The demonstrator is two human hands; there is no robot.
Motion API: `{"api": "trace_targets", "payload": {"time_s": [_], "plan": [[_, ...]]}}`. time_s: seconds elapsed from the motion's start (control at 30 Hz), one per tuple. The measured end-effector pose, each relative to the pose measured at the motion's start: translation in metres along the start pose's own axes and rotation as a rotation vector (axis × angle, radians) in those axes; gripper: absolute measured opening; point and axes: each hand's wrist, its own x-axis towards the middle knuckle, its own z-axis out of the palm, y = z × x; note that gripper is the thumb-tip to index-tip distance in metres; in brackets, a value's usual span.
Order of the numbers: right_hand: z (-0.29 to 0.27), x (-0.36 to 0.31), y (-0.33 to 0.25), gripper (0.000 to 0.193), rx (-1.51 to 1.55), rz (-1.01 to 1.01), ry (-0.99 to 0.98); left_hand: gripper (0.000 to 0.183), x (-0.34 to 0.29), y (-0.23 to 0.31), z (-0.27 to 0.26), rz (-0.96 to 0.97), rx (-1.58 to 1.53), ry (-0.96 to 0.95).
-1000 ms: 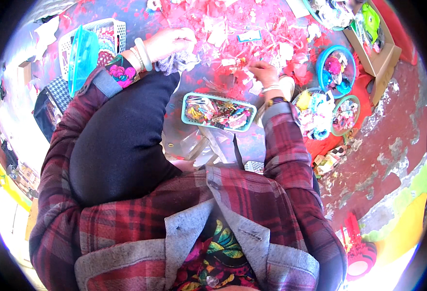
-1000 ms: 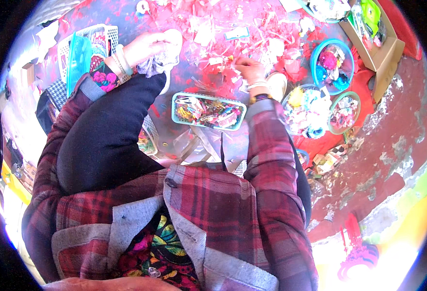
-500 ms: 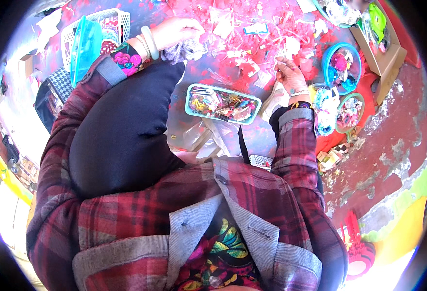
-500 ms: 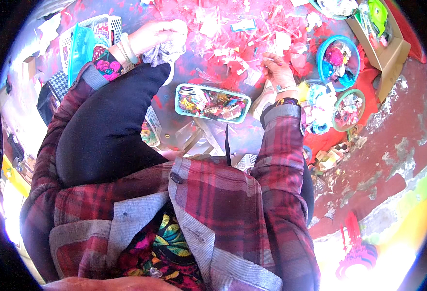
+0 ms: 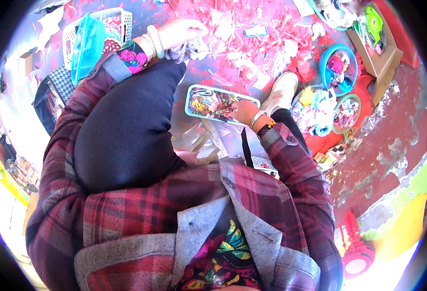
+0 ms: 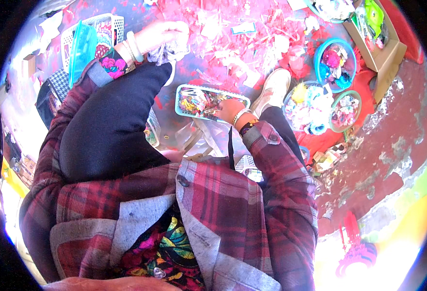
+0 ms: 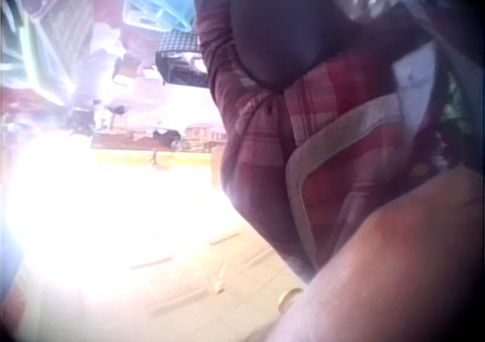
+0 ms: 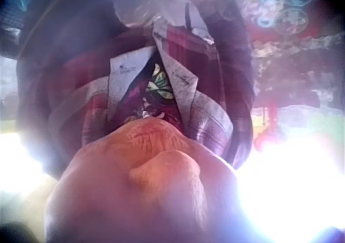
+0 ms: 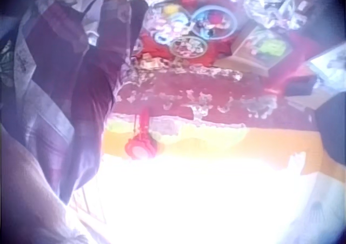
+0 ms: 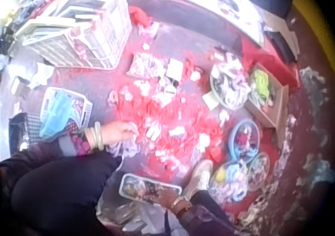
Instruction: The person sits on the floor and sorts through various small craft supplies and accessories. They pick up items such as hair ties, small plush toys, and packaged goods, inspecting them and placing them into a small rectangular container or back onto the floor.
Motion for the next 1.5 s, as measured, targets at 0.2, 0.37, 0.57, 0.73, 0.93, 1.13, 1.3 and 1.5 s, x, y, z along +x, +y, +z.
{"api": "trace_targets", "payload": {"time_s": [0.2, 0.37, 0.57, 0.73, 0.93, 1.13, 1.3, 1.5], "plan": [[-0.034, 0.053, 0.005, 0.023, -0.015, 0.008, 0.285, 0.018, -0.009, 0.015, -0.001, 0.023, 0.093, 0.033], [-0.066, 0.095, 0.005, 0.025, 0.131, 0.059, 0.560, 0.014, -0.010, 0.017, -0.002, 0.012, 0.044, 0.035], [-0.116, 0.073, 0.091, 0.040, -0.030, 0.584, 0.838, 0.019, -0.012, 0.014, -0.008, -0.026, 0.097, -0.036], [-0.123, 0.070, 0.120, 0.046, -0.086, 0.644, 0.881, 0.022, -0.015, 0.007, -0.010, -0.076, 0.088, -0.002], [-0.099, 0.091, 0.095, 0.032, -0.409, 0.682, 0.498, 0.022, -0.015, -0.002, -0.006, -0.138, 0.066, 0.012], [-0.057, 0.077, 0.006, 0.044, -0.017, 0.217, 0.611, 0.020, -0.014, 0.019, -0.005, -0.148, -0.009, 0.030], [-0.088, 0.077, 0.022, 0.033, -0.075, 0.388, 0.623, 0.020, -0.021, 0.013, -0.006, -0.195, -0.024, 0.059], [-0.052, 0.108, 0.105, 0.030, -0.092, 0.576, 0.658, 0.021, -0.013, 0.003, -0.002, -0.180, -0.071, 0.009]]}}
